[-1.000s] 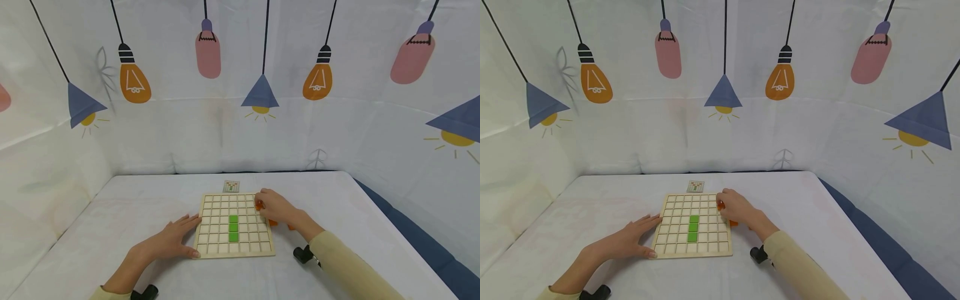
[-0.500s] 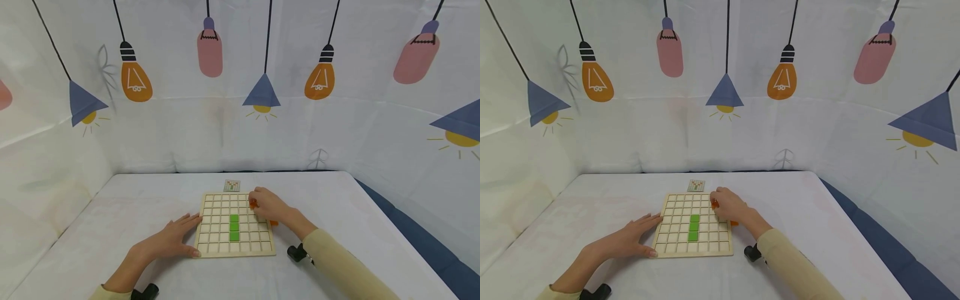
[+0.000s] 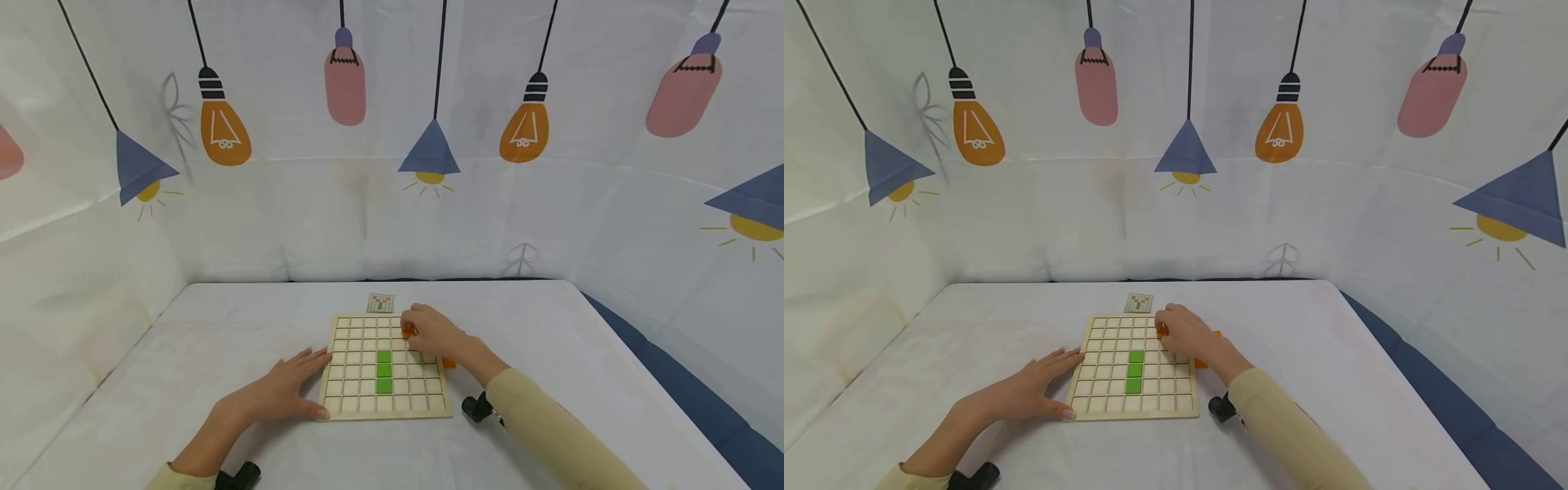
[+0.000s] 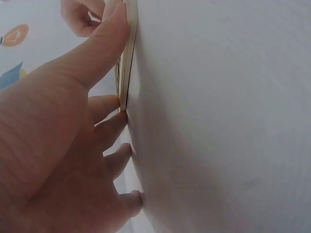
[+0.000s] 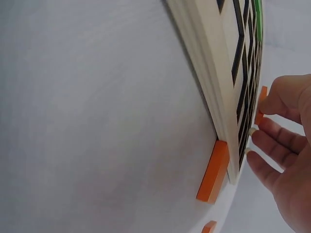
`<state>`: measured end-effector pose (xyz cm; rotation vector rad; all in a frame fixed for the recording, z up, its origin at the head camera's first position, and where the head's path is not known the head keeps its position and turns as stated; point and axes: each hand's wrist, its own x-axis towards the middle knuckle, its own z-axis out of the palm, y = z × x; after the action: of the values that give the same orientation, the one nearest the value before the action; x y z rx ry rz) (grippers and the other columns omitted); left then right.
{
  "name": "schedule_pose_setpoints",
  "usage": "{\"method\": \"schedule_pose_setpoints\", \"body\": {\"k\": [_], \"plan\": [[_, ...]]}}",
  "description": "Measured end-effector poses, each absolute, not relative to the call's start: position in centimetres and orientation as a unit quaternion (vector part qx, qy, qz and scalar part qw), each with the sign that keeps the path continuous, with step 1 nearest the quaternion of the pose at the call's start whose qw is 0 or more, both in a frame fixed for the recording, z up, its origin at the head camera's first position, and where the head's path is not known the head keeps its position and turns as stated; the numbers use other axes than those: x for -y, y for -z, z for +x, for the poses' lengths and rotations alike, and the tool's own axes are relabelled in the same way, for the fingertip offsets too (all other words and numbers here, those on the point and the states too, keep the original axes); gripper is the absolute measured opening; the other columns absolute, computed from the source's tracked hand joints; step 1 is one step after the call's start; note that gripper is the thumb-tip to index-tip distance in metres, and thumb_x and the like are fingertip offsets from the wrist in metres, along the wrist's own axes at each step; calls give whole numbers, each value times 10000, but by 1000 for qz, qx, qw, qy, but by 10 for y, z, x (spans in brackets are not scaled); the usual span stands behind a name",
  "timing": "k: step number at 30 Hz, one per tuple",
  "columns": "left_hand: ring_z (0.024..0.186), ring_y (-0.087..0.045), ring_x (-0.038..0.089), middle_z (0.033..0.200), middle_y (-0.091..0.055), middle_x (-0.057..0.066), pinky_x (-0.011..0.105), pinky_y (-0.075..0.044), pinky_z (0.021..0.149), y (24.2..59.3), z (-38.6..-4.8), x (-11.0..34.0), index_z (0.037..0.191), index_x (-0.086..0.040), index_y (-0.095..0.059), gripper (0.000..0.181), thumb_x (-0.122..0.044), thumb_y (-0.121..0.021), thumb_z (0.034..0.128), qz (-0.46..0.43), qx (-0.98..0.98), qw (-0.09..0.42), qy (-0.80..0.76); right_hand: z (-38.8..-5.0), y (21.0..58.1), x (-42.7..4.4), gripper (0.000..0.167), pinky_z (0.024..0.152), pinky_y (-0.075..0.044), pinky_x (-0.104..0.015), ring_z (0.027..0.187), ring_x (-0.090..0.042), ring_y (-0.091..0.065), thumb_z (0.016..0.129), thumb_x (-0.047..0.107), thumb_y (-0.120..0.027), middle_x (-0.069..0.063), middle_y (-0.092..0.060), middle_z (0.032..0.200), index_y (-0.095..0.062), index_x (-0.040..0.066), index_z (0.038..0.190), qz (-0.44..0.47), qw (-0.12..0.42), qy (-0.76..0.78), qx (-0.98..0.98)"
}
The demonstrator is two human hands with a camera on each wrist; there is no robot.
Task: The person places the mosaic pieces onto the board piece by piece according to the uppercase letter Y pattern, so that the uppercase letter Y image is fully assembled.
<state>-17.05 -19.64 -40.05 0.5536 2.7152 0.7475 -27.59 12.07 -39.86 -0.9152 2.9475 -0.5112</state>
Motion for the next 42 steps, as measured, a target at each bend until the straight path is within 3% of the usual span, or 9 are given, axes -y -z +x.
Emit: {"method": "schedule_pose_setpoints", "body": {"k": [29, 42], "plan": [[1540, -148, 396, 1645, -284, 68, 729, -71, 1172, 400, -168, 198, 1551, -140, -350, 1050, -559, -818, 709, 194, -936, 136, -259, -284, 400, -97, 164, 664, -429, -261, 761, -121, -462, 861, 69, -607, 14, -563, 924, -664, 149, 992, -341, -9, 171, -924], [1541, -149, 392, 1643, -291, 62, 732, -71, 1170, 401, -171, 198, 1550, -150, -355, 1051, -588, -804, 707, 194, -939, 132, -251, -280, 396, -83, 175, 682, -445, -254, 803, -122, -482, 899, 70, -601, 7, -579, 972, -664, 146, 1043, -341, 21, 163, -925]]}}
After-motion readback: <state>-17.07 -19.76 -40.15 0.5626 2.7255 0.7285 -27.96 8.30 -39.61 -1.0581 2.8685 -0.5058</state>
